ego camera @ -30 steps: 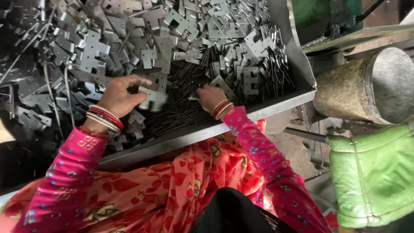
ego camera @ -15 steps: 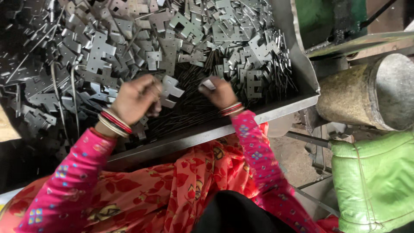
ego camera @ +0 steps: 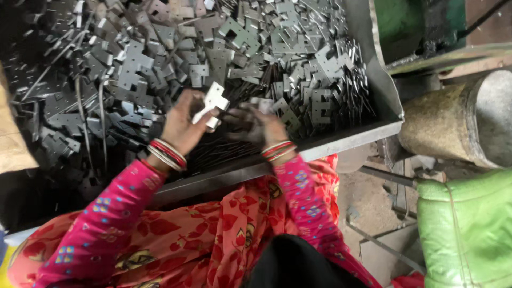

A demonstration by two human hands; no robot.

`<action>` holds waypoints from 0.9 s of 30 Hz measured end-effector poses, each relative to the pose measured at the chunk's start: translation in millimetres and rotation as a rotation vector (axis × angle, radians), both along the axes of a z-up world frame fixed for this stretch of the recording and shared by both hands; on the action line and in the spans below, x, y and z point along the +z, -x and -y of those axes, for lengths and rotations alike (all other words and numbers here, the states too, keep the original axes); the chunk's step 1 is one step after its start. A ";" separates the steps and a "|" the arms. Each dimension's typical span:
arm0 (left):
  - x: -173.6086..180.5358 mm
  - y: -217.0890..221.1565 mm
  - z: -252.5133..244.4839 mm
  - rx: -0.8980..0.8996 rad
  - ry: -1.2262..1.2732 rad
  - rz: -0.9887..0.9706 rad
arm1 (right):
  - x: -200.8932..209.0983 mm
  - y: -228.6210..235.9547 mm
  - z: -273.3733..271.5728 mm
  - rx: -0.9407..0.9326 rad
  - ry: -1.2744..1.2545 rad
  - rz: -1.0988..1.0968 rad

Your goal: The person sits on the floor and sorts small metal brackets from a large pile in a metal tray. They pick up the parts by hand, inspect them, and place them back into the tray, occasionally moving the pile to access more items.

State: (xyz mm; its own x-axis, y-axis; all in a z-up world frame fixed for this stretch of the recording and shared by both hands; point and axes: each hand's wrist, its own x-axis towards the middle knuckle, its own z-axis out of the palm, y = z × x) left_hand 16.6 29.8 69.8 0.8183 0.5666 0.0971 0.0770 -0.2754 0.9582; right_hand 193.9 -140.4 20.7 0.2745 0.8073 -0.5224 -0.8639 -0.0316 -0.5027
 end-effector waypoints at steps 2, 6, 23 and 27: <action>0.9 -2.8 22.5 -0.014 -0.236 -0.058 | 2.3 37.4 -15.9 -0.107 -0.067 0.305; 18.1 -2.9 27.0 0.048 -0.263 -0.236 | 11.7 56.0 -23.7 0.045 0.055 0.928; -24.9 293.7 -341.3 1.338 -1.553 -0.921 | -73.4 -143.1 47.8 0.693 1.029 1.966; -43.8 314.2 -348.5 1.266 -1.330 -1.176 | -56.6 -132.0 45.6 0.560 1.009 2.020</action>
